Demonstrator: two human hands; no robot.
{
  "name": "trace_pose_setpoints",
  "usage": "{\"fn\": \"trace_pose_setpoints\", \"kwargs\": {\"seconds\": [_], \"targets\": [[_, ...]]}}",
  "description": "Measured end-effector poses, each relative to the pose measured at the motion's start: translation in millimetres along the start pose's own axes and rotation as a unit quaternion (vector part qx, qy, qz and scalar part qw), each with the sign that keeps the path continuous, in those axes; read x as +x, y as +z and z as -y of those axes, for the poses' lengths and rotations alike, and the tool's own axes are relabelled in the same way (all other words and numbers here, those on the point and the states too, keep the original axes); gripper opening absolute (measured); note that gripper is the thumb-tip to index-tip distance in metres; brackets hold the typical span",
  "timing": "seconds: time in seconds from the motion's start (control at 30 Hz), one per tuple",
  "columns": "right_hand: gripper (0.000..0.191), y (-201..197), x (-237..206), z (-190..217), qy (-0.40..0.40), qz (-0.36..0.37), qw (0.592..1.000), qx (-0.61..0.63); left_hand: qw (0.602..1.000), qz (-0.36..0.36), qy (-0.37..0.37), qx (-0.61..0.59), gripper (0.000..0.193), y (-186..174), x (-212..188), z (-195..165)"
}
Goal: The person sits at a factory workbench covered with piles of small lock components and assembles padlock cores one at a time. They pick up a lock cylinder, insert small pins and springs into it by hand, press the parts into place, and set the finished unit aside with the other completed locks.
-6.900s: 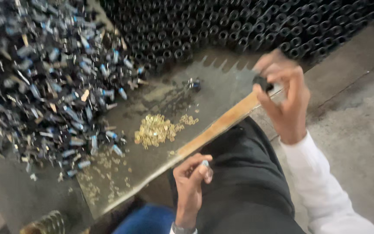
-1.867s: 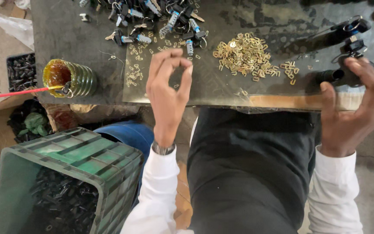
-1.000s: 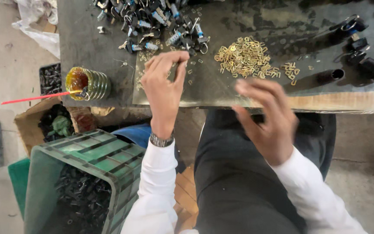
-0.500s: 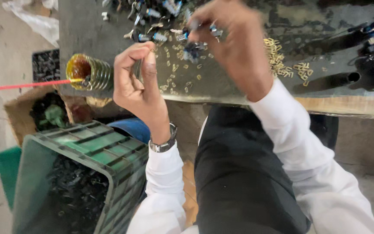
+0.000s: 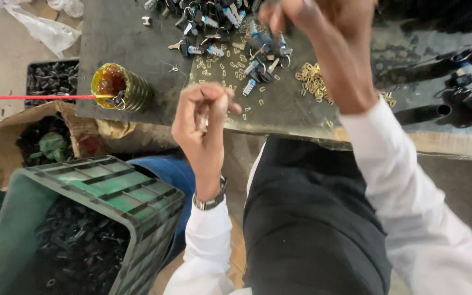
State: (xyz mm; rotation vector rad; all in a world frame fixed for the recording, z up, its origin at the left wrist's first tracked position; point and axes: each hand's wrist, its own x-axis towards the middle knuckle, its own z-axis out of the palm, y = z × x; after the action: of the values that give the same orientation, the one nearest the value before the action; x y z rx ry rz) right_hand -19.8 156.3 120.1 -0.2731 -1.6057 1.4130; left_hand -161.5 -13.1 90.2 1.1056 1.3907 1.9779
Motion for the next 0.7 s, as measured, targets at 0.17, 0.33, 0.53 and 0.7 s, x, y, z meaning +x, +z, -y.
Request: {"fn": "trace_pose_setpoints", "kwargs": {"seconds": [0.17,0.33,0.53,0.7], "targets": [[0.025,10.6,-78.7,15.2,0.129,-0.125,0.978,0.109,0.998,0.021,-0.054,0.021,0.015,3.6,-25.9,-10.7],[0.033,3.6,-164.8,30.0,0.245,-0.181,0.930,0.206,0.980,0.068,-0.185,-0.030,0.013,27.8,-58.4,-1.3],[0.038,-18.6,-222.8,48.3,0.362,-0.251,0.865,0.242,0.961,0.153,-0.227,-0.032,0.009,65.2,-81.0,7.9],[0.040,-30.2,-250.8,47.0,0.402,-0.271,0.847,0.220,0.959,0.225,-0.158,0.063,0.012,85.9,-84.4,4.7]]}}
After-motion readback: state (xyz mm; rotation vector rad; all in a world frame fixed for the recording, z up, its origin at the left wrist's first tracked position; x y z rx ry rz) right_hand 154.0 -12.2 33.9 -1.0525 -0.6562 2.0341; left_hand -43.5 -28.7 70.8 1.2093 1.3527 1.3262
